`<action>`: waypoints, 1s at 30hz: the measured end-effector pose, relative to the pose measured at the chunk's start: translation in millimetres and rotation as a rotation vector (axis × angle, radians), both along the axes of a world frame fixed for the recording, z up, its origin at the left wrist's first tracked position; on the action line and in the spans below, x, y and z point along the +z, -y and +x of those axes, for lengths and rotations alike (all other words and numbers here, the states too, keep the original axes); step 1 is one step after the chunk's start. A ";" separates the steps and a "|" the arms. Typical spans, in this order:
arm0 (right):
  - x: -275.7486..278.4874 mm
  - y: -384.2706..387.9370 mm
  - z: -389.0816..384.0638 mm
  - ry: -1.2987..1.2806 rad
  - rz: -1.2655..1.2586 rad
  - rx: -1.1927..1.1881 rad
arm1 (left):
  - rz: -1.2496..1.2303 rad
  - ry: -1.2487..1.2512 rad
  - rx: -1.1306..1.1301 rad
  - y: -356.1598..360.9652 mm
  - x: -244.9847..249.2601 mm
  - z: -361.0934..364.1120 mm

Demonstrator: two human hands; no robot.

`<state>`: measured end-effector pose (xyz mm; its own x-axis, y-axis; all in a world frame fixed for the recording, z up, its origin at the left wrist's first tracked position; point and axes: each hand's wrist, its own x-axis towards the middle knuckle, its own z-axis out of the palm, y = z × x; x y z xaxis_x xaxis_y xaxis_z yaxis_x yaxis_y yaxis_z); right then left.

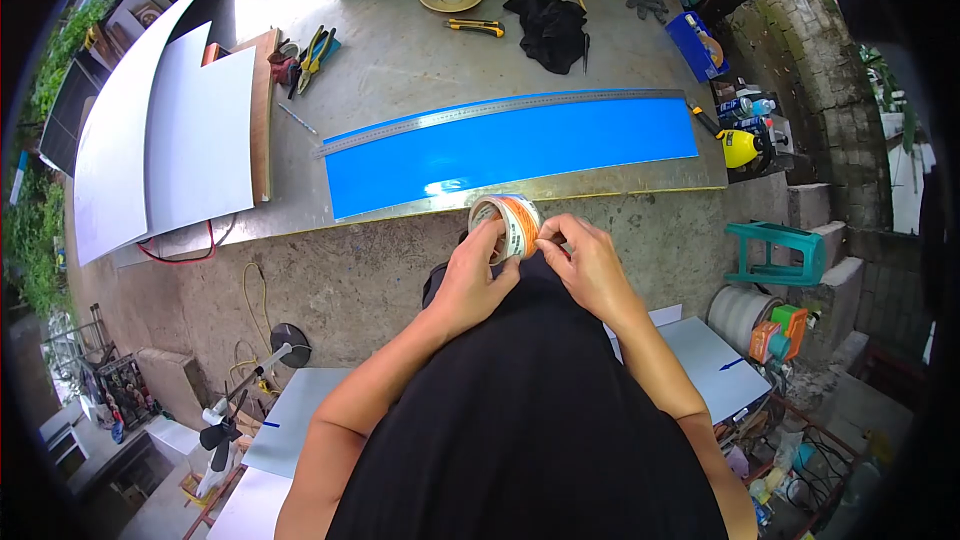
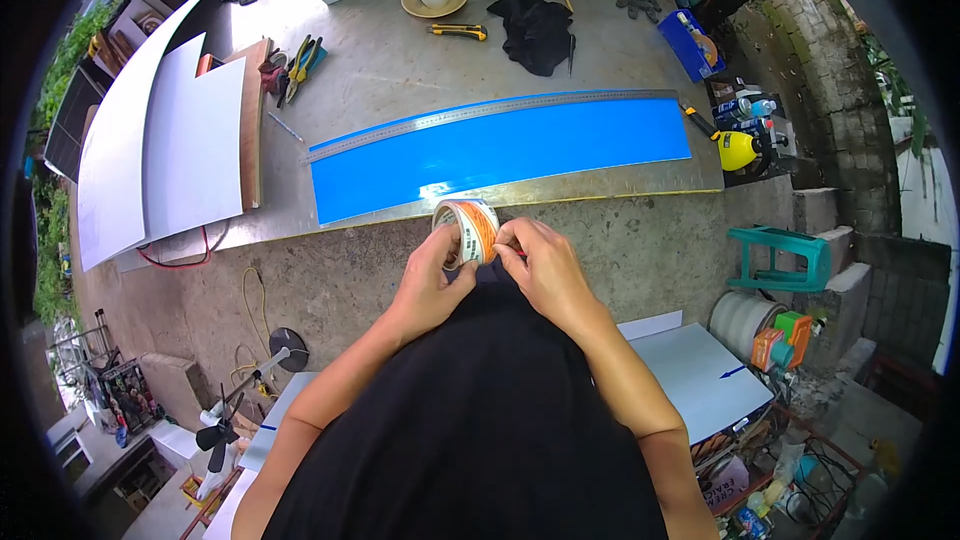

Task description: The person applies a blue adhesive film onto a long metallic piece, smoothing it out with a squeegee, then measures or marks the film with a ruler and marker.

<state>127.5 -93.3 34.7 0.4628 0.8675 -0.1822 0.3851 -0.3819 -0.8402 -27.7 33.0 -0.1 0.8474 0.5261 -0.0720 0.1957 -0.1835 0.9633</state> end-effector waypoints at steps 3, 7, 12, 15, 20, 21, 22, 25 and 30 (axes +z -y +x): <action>-2.7 -1.3 -4.8 0.142 0.120 -0.017 | 0.007 -0.011 0.008 1.1 3.1 1.6; -9.1 0.9 -11.0 0.213 0.153 -0.019 | 0.016 -0.055 0.017 1.9 5.5 1.9; -14.8 6.6 -12.3 0.101 0.102 -0.049 | -0.172 -0.159 0.089 -0.7 -8.2 0.3; -9.6 0.8 -7.1 -0.142 -0.001 -0.143 | -0.208 -0.141 0.069 -1.1 -9.3 0.4; -2.1 -6.2 -0.5 -0.017 0.085 -0.091 | -0.184 -0.112 0.058 -5.1 -6.6 4.4; -3.2 -7.5 1.4 -0.018 0.087 -0.092 | -0.153 -0.136 0.044 -6.7 -4.1 4.8; -4.7 -8.0 3.3 -0.022 0.069 -0.067 | -0.123 -0.159 0.029 -7.8 -1.4 5.1; -7.6 -10.3 7.0 -0.058 0.053 -0.042 | -0.099 -0.202 0.008 -11.7 6.3 7.6; -10.8 -11.6 8.6 -0.097 0.049 -0.040 | -0.050 -0.109 0.009 -12.6 2.2 8.1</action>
<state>136.1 -81.7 23.9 0.4798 0.8575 -0.1857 0.2863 -0.3531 -0.8907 -19.7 45.6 2.1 0.8285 0.5268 -0.1900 0.3013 -0.1333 0.9442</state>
